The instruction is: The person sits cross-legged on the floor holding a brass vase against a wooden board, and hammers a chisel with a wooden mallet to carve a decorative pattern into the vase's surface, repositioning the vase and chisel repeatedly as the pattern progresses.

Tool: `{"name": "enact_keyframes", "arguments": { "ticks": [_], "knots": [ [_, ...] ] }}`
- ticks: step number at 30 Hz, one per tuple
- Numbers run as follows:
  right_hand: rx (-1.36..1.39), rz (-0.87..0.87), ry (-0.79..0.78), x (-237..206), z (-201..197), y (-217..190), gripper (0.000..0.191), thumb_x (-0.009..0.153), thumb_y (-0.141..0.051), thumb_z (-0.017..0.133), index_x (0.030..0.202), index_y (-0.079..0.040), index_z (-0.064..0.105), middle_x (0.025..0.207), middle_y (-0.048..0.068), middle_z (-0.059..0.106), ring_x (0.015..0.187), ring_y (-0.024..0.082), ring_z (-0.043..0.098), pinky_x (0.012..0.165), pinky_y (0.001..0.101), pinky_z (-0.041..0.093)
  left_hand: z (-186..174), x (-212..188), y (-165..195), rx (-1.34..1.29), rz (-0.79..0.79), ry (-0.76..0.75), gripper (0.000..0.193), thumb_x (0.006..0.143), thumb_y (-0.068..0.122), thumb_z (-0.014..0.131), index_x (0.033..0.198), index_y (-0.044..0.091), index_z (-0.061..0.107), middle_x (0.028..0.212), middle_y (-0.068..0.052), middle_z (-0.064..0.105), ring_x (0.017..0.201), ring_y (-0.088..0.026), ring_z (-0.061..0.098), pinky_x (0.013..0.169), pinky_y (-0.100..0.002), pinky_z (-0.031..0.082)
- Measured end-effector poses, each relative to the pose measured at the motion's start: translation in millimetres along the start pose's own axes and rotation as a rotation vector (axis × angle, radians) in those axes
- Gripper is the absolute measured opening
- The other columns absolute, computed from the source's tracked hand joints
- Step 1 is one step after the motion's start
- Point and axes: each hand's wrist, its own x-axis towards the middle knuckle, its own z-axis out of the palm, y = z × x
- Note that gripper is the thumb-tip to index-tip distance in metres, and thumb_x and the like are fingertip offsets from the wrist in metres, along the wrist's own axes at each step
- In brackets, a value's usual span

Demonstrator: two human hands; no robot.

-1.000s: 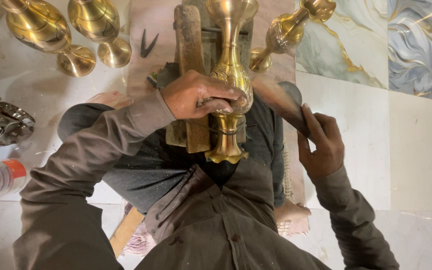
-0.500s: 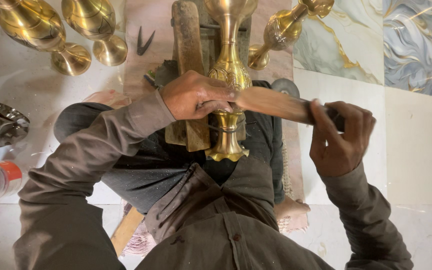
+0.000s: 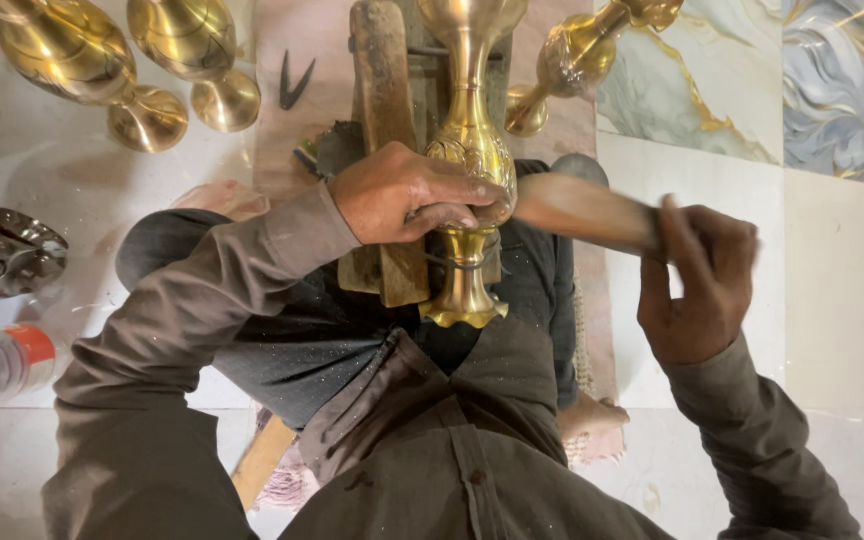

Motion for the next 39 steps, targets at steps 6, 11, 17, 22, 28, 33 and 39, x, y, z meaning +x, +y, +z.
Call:
{"name": "enact_keyframes", "arguments": {
  "ticks": [6,11,17,22,28,33,39],
  "knots": [
    [-0.253,-0.131,-0.022,3,-2,-6,0.051,0.09,0.012,0.074,0.137,-0.008,0.065,0.116,0.013,0.06,0.105,0.032,0.058,0.09,0.049,0.045,3,0,-4,0.163,-0.035,-0.019,0.039,0.094,0.008,0.078,0.132,0.011,0.068,0.121,-0.01,0.074,0.1,-0.024,0.078,0.086,-0.034,0.065],
    [-0.071,-0.095,0.033,6,0,-4,0.052,0.095,0.009,0.073,0.142,-0.008,0.06,0.122,0.014,0.058,0.11,0.032,0.058,0.093,0.0476,0.047,3,0,-7,0.137,-0.043,-0.05,0.04,0.092,0.005,0.076,0.131,0.01,0.068,0.12,-0.011,0.075,0.098,-0.024,0.078,0.084,-0.035,0.064],
    [-0.056,-0.093,0.004,-6,3,7,0.054,0.092,0.013,0.074,0.141,-0.007,0.062,0.12,0.015,0.06,0.109,0.033,0.059,0.093,0.049,0.05,2,1,-5,0.08,-0.026,-0.047,0.04,0.094,0.003,0.074,0.133,0.011,0.067,0.125,-0.008,0.074,0.101,-0.023,0.078,0.086,-0.035,0.065],
    [0.102,0.019,0.072,-14,7,10,0.05,0.101,0.01,0.071,0.147,-0.002,0.056,0.127,0.02,0.057,0.117,0.034,0.058,0.098,0.0427,0.053,-2,3,-2,0.052,-0.005,-0.054,0.043,0.092,0.0,0.07,0.134,0.009,0.067,0.13,-0.01,0.072,0.102,-0.024,0.077,0.087,-0.036,0.064],
    [-0.033,-0.058,0.106,-3,5,1,0.049,0.091,0.01,0.072,0.135,-0.004,0.058,0.118,0.017,0.059,0.107,0.035,0.059,0.092,0.0487,0.05,0,6,-1,0.055,-0.001,-0.023,0.039,0.094,0.008,0.076,0.132,0.009,0.068,0.126,-0.011,0.073,0.105,-0.027,0.076,0.089,-0.037,0.063],
    [-0.242,-0.106,0.028,4,4,-5,0.048,0.092,0.011,0.072,0.136,-0.008,0.068,0.118,0.012,0.062,0.106,0.033,0.061,0.093,0.0506,0.046,1,4,-5,0.157,-0.01,-0.017,0.031,0.094,0.01,0.076,0.125,0.009,0.071,0.124,-0.01,0.073,0.109,-0.027,0.076,0.095,-0.038,0.063],
    [-0.225,-0.112,-0.056,-7,5,9,0.061,0.088,0.014,0.077,0.141,-0.011,0.061,0.117,0.013,0.059,0.105,0.034,0.06,0.09,0.0526,0.051,0,4,-4,0.201,0.057,-0.006,0.032,0.094,0.011,0.079,0.125,0.012,0.07,0.127,-0.01,0.073,0.112,-0.029,0.074,0.094,-0.039,0.062]
  ]
}}
